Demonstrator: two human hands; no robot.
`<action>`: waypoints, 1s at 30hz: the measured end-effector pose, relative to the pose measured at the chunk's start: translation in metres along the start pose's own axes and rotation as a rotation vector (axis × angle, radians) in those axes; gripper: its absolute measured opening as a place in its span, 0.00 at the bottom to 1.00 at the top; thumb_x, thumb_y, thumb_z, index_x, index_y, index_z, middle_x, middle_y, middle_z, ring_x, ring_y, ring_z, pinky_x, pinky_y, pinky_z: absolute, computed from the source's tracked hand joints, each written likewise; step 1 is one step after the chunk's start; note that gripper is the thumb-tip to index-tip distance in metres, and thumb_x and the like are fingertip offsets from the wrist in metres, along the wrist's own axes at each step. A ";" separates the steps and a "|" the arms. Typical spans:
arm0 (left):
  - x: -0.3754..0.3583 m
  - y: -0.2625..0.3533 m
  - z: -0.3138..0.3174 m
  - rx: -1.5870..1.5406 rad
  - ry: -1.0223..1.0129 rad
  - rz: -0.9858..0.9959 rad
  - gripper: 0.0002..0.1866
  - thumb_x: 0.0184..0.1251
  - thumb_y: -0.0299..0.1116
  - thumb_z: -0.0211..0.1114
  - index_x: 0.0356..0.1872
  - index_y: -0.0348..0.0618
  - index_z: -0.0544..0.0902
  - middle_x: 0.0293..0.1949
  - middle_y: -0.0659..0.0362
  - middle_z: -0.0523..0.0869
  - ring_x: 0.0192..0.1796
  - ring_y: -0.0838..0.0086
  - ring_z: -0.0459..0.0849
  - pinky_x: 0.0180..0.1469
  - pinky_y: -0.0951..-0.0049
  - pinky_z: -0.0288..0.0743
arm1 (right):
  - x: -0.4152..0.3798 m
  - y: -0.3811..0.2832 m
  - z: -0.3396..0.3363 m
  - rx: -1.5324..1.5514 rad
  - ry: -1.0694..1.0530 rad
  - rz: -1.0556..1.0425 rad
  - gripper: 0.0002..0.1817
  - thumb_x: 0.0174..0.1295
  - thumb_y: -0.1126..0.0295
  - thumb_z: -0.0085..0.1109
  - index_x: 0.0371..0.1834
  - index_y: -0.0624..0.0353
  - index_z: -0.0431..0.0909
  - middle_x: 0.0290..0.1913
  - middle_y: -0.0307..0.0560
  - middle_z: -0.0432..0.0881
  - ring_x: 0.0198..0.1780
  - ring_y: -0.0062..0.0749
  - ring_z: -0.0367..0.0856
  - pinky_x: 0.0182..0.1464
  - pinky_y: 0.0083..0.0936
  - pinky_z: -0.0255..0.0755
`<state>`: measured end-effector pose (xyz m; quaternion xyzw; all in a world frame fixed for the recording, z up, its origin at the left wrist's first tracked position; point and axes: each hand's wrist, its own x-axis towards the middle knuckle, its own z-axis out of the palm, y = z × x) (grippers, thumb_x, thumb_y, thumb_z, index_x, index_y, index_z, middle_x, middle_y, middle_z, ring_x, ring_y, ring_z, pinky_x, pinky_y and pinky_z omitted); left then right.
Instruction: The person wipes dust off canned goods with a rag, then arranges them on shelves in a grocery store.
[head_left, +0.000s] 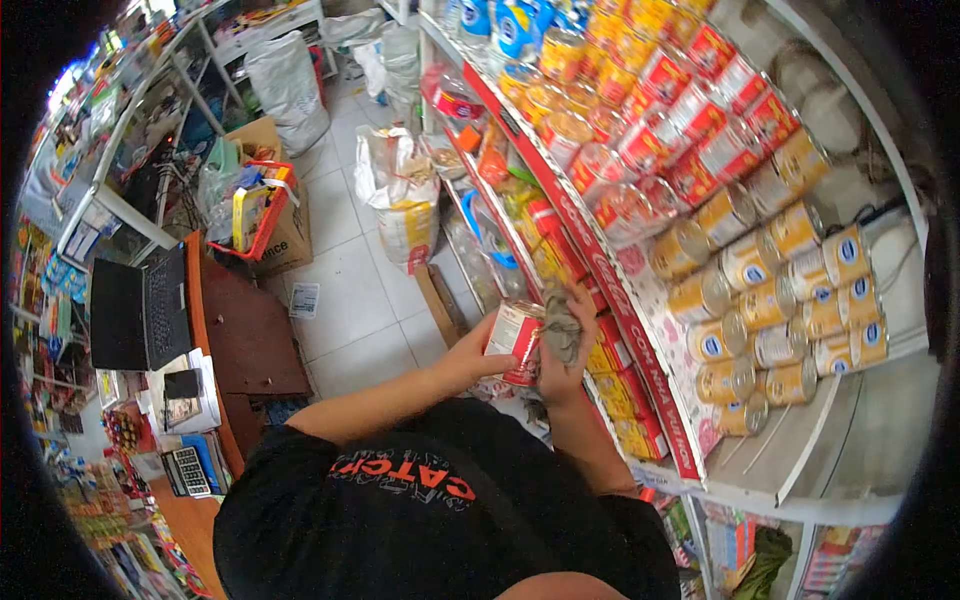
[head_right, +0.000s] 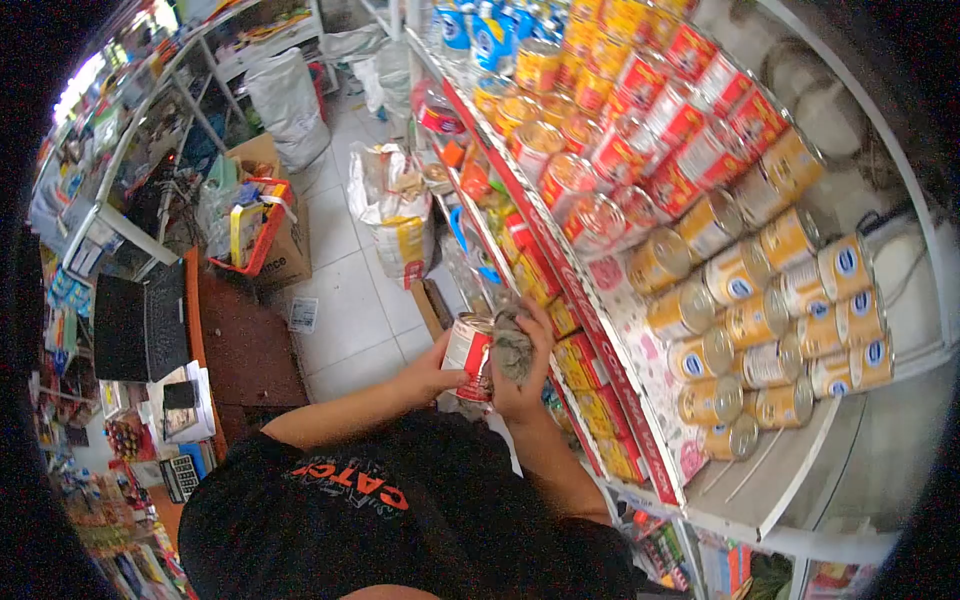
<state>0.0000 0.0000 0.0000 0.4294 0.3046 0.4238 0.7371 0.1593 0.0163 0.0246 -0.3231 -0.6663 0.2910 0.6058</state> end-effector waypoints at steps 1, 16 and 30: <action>-0.006 0.001 -0.002 -0.005 -0.045 0.013 0.47 0.45 0.34 0.71 0.66 0.40 0.52 0.54 0.54 0.71 0.56 0.73 0.70 0.59 0.69 0.63 | 0.003 -0.015 0.004 0.068 0.057 0.017 0.26 0.50 0.76 0.55 0.55 0.61 0.61 0.59 0.59 0.63 0.58 0.41 0.66 0.61 0.36 0.57; 0.144 0.112 0.019 0.898 0.215 0.855 0.46 0.30 0.43 0.77 0.56 0.37 0.65 0.47 0.50 0.74 0.53 0.64 0.72 0.55 0.65 0.65 | 0.000 -0.052 -0.119 -0.555 0.291 -0.243 0.20 0.48 0.67 0.64 0.43 0.61 0.69 0.43 0.57 0.78 0.54 0.53 0.73 0.60 0.48 0.57; 0.350 0.189 -0.009 0.929 -0.019 0.601 0.42 0.34 0.41 0.76 0.52 0.31 0.67 0.49 0.45 0.76 0.52 0.59 0.76 0.56 0.65 0.67 | 0.027 -0.028 -0.116 -1.400 0.512 -0.070 0.21 0.44 0.71 0.57 0.45 0.61 0.70 0.46 0.55 0.76 0.49 0.52 0.74 0.53 0.45 0.63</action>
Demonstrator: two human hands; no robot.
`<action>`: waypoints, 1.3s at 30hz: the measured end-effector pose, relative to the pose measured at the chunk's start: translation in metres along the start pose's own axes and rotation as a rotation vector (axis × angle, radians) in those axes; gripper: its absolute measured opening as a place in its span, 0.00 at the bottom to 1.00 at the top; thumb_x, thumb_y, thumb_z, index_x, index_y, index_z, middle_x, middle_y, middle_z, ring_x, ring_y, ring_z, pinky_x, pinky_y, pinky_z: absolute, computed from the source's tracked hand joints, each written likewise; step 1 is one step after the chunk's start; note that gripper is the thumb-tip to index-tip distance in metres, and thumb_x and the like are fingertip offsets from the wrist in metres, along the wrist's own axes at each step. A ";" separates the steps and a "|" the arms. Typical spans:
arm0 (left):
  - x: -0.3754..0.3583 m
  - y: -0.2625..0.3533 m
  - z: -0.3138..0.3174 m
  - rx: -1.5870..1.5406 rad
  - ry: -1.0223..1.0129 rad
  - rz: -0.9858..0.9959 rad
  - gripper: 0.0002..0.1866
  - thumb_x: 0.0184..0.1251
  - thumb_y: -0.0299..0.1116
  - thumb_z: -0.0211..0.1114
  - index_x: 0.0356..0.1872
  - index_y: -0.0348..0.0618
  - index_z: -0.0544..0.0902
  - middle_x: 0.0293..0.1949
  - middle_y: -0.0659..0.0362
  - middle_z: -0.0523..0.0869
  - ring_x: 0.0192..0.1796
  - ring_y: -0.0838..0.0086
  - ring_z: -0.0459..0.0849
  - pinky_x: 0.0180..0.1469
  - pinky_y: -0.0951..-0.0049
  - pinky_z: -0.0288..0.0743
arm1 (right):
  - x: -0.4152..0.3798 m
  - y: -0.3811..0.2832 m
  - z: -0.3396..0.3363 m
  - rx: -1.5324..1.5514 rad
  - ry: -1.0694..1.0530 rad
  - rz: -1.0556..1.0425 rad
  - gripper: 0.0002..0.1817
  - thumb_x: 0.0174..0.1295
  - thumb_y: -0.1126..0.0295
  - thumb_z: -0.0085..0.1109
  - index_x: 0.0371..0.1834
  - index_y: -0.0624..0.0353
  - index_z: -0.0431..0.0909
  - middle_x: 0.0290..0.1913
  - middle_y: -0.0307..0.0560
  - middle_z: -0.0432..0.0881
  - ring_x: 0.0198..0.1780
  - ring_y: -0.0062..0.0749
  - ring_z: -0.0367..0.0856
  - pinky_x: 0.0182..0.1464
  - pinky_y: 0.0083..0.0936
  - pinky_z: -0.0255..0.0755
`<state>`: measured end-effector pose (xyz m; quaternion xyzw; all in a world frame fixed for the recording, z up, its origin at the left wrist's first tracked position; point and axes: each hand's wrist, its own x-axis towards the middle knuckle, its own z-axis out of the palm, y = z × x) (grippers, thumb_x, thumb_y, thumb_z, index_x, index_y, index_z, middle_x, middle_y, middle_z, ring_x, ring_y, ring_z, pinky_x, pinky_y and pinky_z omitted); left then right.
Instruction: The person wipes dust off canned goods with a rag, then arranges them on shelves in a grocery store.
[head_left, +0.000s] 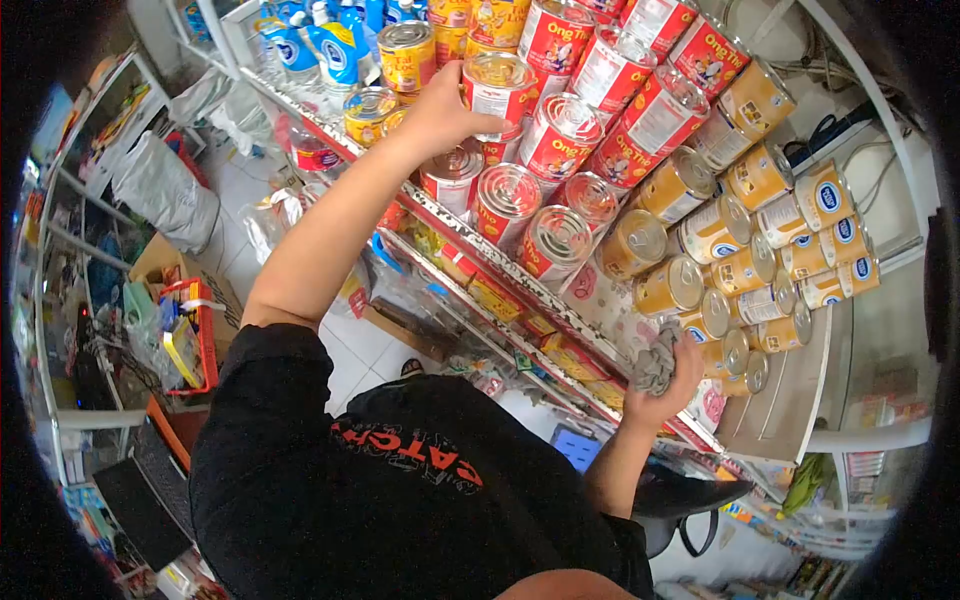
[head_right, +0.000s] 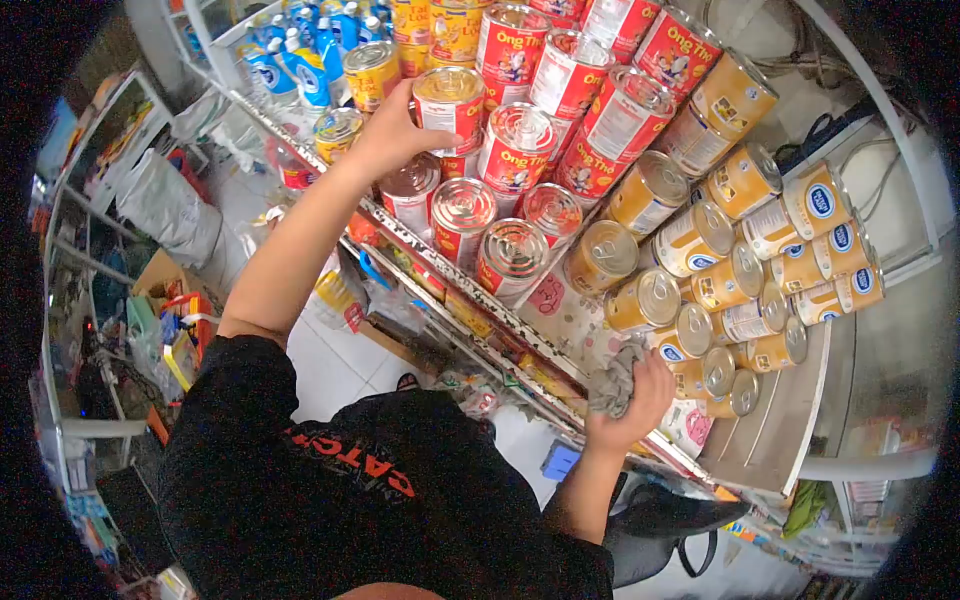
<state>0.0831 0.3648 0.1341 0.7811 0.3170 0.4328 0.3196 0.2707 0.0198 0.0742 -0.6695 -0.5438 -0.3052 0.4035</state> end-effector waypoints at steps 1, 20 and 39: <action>0.005 -0.010 0.005 0.012 -0.015 0.020 0.41 0.34 0.40 0.76 0.52 0.31 0.67 0.49 0.45 0.76 0.52 0.58 0.76 0.55 0.65 0.67 | -0.001 0.000 0.002 -0.053 -0.004 0.007 0.22 0.44 0.71 0.58 0.46 0.61 0.70 0.46 0.55 0.76 0.49 0.52 0.74 0.53 0.44 0.63; 0.037 -0.059 -0.074 0.585 0.400 0.158 0.44 0.43 0.49 0.72 0.59 0.33 0.63 0.51 0.44 0.75 0.55 0.55 0.73 0.57 0.65 0.65 | -0.010 -0.001 0.014 -0.291 0.061 0.115 0.25 0.46 0.62 0.60 0.47 0.65 0.72 0.44 0.58 0.78 0.43 0.52 0.76 0.49 0.39 0.68; -0.123 -0.043 -0.074 -1.417 -0.178 -0.010 0.26 0.54 0.38 0.65 0.53 0.40 0.67 0.49 0.55 0.76 0.48 0.70 0.77 0.49 0.68 0.74 | -0.011 0.018 0.022 0.188 0.130 0.042 0.26 0.49 0.65 0.59 0.50 0.68 0.66 0.43 0.56 0.75 0.44 0.46 0.73 0.48 0.35 0.67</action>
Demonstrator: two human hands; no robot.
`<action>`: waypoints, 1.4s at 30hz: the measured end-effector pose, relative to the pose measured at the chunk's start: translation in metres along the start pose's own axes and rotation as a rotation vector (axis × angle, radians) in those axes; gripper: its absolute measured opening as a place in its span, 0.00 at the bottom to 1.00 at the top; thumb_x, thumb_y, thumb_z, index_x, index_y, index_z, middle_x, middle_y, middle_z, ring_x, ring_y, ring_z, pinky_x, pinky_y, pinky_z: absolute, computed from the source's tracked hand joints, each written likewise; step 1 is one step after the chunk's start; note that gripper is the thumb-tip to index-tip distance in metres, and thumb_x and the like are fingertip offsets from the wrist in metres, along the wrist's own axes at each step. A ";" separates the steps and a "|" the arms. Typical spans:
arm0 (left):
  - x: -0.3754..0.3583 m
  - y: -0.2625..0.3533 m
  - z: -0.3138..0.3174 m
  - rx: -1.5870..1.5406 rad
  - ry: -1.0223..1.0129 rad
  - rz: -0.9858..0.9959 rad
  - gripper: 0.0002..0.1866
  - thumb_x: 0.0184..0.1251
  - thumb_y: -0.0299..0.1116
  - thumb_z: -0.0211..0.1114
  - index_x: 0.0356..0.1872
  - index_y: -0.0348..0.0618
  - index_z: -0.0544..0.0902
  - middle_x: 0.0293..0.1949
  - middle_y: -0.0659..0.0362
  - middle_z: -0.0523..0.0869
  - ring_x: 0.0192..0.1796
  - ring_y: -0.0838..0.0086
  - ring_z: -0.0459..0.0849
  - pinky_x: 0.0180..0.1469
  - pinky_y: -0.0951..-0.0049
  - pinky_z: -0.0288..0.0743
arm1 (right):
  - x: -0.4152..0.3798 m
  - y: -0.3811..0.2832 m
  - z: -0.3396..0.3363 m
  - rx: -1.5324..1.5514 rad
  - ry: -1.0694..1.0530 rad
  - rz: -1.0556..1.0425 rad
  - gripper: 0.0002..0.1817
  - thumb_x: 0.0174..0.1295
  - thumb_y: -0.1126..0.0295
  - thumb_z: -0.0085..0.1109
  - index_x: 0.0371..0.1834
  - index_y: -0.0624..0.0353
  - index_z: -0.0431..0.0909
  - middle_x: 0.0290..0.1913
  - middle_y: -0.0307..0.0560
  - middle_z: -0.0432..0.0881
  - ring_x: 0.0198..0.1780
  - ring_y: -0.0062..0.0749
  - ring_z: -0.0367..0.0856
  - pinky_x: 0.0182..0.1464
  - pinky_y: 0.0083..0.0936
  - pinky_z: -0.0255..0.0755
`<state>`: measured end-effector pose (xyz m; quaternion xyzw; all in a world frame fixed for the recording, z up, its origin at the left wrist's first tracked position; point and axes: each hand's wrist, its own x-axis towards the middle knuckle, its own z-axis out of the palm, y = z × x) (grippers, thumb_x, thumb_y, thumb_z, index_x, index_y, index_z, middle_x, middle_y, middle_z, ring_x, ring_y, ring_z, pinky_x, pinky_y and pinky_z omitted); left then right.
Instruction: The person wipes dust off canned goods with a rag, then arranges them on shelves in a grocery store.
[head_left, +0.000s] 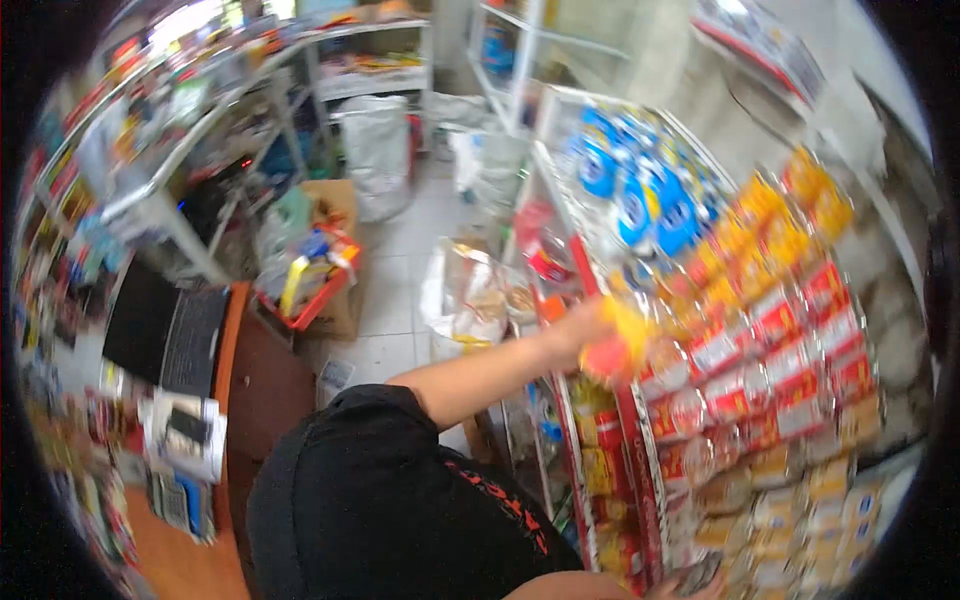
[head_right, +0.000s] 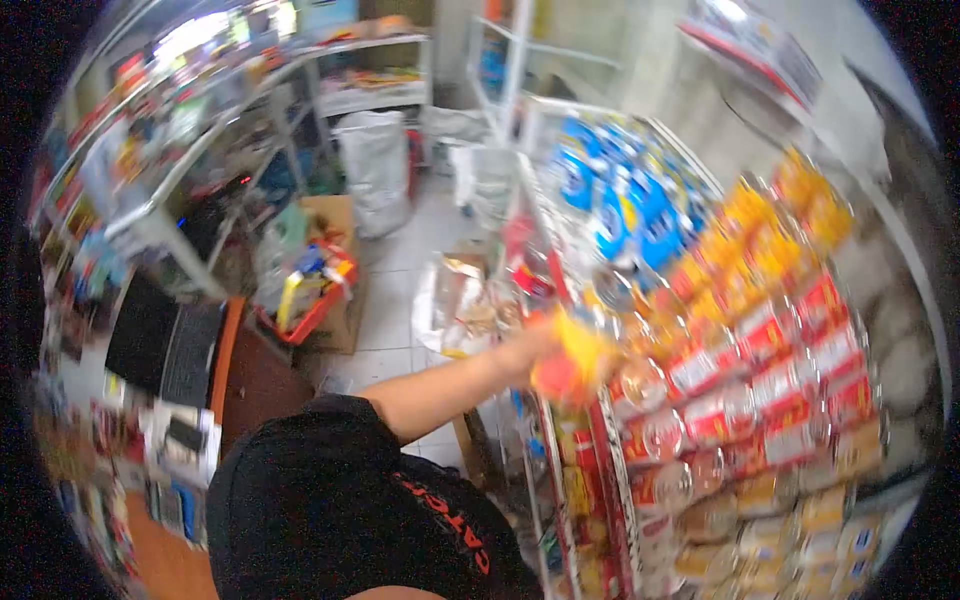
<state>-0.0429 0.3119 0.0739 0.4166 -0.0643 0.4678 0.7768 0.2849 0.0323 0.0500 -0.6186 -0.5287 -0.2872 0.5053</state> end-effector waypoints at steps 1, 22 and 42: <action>-0.021 0.009 0.025 0.504 0.119 -0.164 0.32 0.48 0.38 0.69 0.54 0.40 0.67 0.48 0.55 0.76 0.49 0.71 0.76 0.51 0.69 0.71 | -0.001 -0.010 0.000 0.106 0.013 0.050 0.26 0.49 0.68 0.60 0.49 0.69 0.64 0.40 0.57 0.75 0.41 0.43 0.75 0.44 0.33 0.69; -0.260 -0.126 0.249 1.624 0.478 -0.217 0.43 0.35 0.47 0.74 0.55 0.37 0.66 0.47 0.47 0.75 0.51 0.56 0.73 0.53 0.66 0.67 | -0.076 -0.088 -0.015 1.064 -1.175 -0.115 0.18 0.46 0.75 0.57 0.43 0.64 0.70 0.42 0.55 0.72 0.46 0.48 0.71 0.52 0.35 0.63; -0.497 -0.103 0.377 1.001 1.553 0.206 0.40 0.40 0.40 0.75 0.56 0.38 0.65 0.46 0.53 0.75 0.49 0.74 0.74 0.53 0.73 0.68 | -0.239 -0.258 -0.120 1.417 -1.531 -0.150 0.21 0.64 0.68 0.42 0.57 0.71 0.60 0.58 0.56 0.65 0.56 0.41 0.67 0.62 0.33 0.56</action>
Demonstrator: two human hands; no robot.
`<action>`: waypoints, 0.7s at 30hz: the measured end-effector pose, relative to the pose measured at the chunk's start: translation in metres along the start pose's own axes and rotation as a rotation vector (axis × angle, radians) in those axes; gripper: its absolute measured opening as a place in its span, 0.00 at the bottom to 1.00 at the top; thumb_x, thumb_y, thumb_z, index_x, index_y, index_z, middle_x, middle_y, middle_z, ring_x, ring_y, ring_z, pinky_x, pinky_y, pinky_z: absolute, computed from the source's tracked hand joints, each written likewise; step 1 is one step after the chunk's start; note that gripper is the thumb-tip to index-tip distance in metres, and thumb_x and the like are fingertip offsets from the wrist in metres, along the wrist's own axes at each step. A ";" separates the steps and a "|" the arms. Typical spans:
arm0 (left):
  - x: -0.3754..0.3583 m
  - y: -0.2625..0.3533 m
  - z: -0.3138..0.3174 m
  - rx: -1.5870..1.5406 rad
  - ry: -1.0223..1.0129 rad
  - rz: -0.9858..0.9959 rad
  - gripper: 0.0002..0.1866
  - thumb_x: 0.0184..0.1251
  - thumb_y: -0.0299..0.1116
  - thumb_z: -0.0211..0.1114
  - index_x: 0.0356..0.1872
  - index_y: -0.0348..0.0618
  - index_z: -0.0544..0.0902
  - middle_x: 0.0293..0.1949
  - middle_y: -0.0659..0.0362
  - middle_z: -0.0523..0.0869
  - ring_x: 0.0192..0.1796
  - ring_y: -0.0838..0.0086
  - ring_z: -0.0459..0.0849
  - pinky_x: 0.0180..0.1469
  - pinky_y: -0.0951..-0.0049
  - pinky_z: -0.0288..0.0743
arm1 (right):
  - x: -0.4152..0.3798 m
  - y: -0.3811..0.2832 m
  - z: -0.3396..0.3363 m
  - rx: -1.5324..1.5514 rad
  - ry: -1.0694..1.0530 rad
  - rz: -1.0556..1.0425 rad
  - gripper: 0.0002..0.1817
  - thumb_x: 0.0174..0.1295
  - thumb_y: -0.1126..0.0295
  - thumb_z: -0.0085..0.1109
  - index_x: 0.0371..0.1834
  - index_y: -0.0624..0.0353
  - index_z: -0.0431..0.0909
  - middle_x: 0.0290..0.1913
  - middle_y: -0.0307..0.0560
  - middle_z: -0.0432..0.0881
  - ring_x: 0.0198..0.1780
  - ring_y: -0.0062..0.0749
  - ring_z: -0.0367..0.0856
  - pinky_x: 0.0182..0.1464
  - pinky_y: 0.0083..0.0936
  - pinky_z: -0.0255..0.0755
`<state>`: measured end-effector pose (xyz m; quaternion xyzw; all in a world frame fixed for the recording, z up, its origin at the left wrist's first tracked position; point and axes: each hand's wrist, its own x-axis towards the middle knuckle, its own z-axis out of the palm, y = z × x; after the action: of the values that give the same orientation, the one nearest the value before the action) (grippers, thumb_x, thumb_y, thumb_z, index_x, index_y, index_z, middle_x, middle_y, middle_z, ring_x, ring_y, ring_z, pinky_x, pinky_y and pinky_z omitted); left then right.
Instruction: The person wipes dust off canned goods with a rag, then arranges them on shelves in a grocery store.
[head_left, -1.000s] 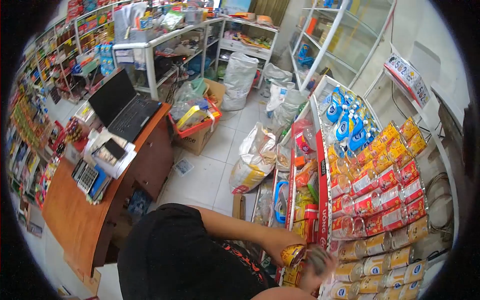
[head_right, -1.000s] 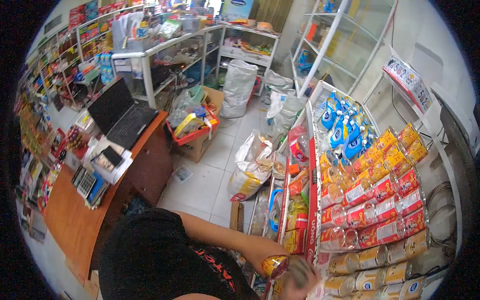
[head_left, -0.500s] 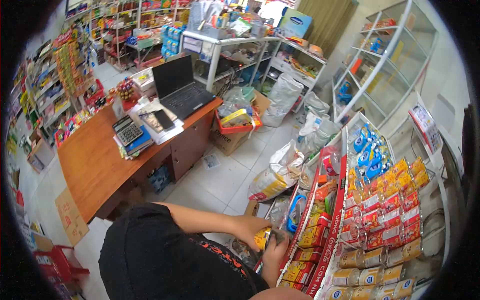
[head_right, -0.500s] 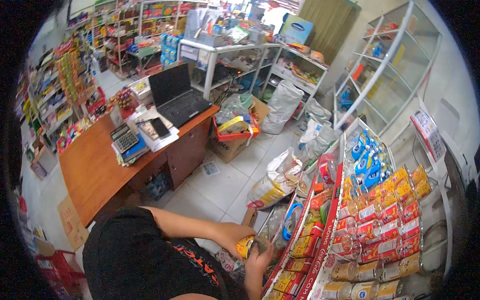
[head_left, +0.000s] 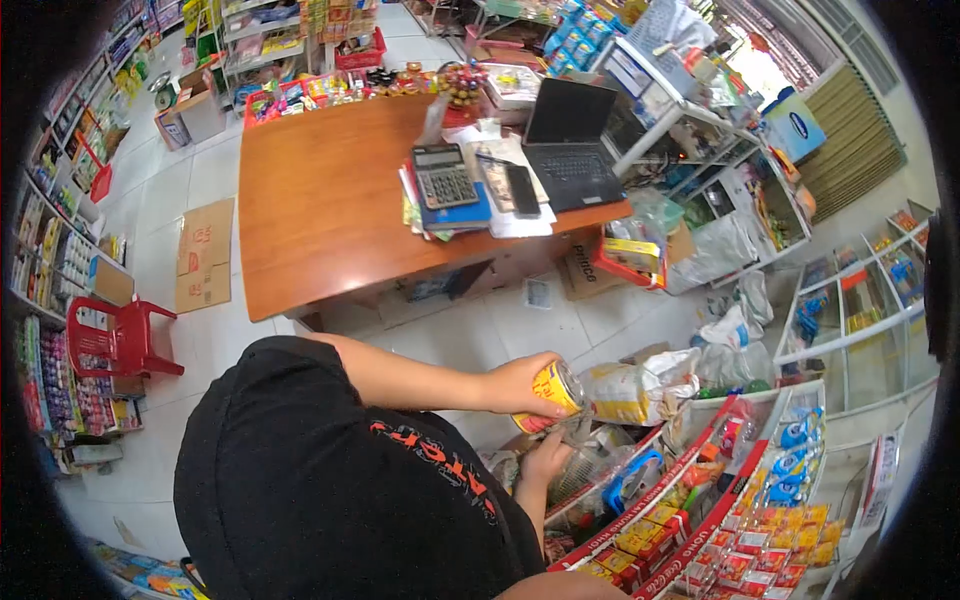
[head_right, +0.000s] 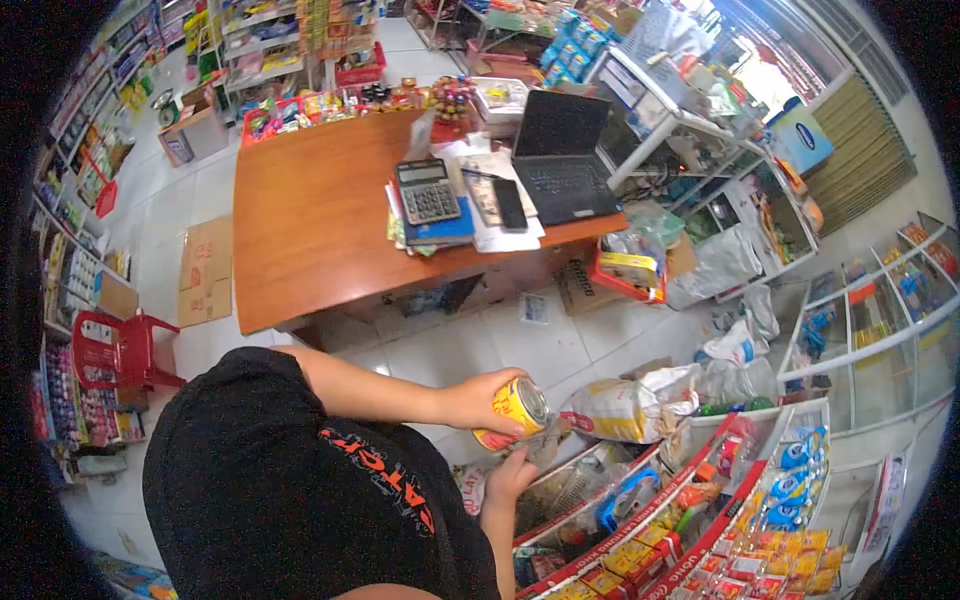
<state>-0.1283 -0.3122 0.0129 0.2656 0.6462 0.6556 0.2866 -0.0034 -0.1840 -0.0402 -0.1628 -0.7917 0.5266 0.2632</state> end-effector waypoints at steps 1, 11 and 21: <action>-0.010 -0.004 -0.016 -0.013 0.057 0.074 0.41 0.40 0.40 0.75 0.56 0.38 0.64 0.46 0.53 0.75 0.50 0.74 0.73 0.54 0.73 0.68 | -0.003 0.008 0.025 -0.137 0.031 -0.044 0.22 0.65 0.67 0.42 0.58 0.71 0.60 0.58 0.56 0.65 0.57 0.42 0.67 0.61 0.33 0.56; -0.050 -0.054 -0.156 -0.387 -0.428 0.161 0.47 0.47 0.43 0.69 0.66 0.40 0.51 0.68 0.46 0.47 0.70 0.65 0.47 0.67 0.69 0.46 | -0.004 -0.064 0.181 0.757 -0.183 0.558 0.22 0.62 0.61 0.47 0.57 0.59 0.66 0.53 0.46 0.72 0.53 0.33 0.73 0.55 0.30 0.68; -0.067 -0.041 -0.166 -0.900 -0.679 0.067 0.38 0.53 0.38 0.66 0.63 0.38 0.57 0.56 0.56 0.70 0.57 0.73 0.69 0.60 0.71 0.62 | -0.053 -0.086 0.196 1.028 0.056 0.262 0.34 0.61 0.51 0.50 0.66 0.55 0.52 0.58 0.49 0.65 0.57 0.38 0.67 0.57 0.33 0.64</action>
<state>-0.1999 -0.4760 -0.0306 0.3336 0.1657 0.7532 0.5422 -0.0738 -0.3929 -0.0342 -0.1242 -0.3973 0.8707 0.2620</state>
